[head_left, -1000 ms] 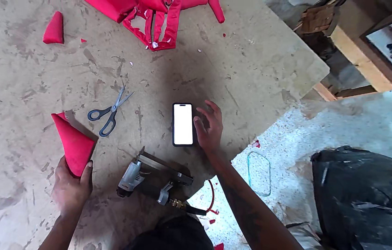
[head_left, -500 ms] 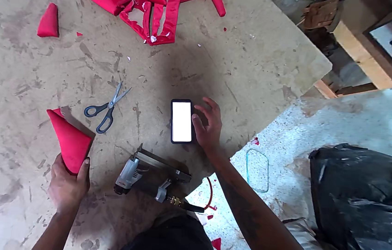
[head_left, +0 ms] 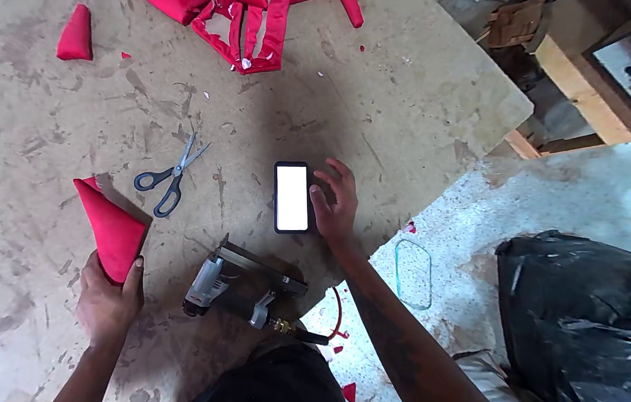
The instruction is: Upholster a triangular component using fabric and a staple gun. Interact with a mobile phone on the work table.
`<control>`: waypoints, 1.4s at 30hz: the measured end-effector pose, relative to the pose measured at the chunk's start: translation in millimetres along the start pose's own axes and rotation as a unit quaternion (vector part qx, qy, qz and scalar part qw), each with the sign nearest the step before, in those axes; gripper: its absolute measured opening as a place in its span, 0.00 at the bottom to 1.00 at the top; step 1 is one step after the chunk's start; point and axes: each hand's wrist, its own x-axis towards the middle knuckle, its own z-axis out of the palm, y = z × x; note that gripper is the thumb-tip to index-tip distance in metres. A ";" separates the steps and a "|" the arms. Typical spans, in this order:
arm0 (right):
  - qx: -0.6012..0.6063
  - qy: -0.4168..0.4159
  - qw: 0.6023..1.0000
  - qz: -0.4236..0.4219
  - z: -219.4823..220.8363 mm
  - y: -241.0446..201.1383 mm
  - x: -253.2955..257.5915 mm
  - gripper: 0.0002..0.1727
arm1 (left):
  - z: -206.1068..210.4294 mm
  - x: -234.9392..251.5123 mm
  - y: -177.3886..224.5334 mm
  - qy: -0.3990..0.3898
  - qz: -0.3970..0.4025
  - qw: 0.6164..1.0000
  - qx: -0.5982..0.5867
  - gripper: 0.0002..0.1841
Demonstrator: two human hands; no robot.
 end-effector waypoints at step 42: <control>-0.255 -0.376 0.890 -0.039 195.7 -184.9 65.1 0.23 | -7.3 0.6 2.0 -0.010 0.029 0.999 -0.029 0.50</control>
